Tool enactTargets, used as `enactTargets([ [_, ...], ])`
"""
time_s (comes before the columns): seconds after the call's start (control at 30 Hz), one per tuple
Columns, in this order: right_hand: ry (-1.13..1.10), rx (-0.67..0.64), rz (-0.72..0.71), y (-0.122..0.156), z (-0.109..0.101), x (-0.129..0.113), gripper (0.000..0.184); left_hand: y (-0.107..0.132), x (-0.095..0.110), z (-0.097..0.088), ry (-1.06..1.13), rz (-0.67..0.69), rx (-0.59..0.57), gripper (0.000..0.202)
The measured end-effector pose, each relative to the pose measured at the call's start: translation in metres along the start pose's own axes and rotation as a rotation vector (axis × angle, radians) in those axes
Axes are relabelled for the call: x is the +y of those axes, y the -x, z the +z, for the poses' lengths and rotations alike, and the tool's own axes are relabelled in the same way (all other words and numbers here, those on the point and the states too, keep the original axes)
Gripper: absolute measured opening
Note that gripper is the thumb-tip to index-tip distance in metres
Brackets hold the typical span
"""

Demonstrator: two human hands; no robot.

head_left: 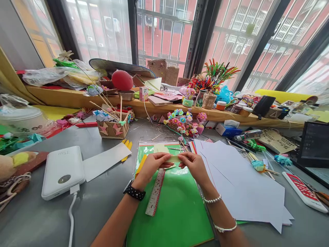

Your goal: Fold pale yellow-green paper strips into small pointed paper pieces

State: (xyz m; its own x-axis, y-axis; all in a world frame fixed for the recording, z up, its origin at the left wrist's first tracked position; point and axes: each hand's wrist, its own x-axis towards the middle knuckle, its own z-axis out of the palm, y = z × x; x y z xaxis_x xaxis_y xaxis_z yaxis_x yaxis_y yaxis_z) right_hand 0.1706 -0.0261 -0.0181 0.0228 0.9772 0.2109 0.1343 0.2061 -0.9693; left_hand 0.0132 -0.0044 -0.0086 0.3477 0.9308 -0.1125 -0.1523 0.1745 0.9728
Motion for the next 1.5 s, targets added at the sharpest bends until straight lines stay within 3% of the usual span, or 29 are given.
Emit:
enactTargets([
  [0.2,0.051,0.033,-0.012,0.001,0.003,-0.001,0.021,-0.001,-0.002,0.002,-0.059,0.068,0.058,0.025],
  [0.37,0.060,0.051,-0.018,-0.001,0.001,0.001,0.021,-0.003,-0.002,-0.004,-0.116,0.126,0.022,0.027],
  [0.7,0.051,0.077,-0.009,-0.001,0.001,0.001,0.021,-0.005,-0.005,-0.007,-0.279,0.316,0.187,0.020],
  [1.07,0.035,0.105,-0.002,-0.001,-0.001,0.000,0.022,-0.004,-0.002,-0.007,-0.243,0.294,0.179,0.022],
  [1.3,0.037,0.049,-0.010,0.001,0.001,-0.002,0.020,-0.002,0.000,-0.002,-0.225,0.229,0.053,0.022],
  [1.5,0.021,0.019,-0.004,0.000,0.001,-0.002,0.020,-0.001,-0.002,0.000,-0.235,0.246,0.098,0.019],
])
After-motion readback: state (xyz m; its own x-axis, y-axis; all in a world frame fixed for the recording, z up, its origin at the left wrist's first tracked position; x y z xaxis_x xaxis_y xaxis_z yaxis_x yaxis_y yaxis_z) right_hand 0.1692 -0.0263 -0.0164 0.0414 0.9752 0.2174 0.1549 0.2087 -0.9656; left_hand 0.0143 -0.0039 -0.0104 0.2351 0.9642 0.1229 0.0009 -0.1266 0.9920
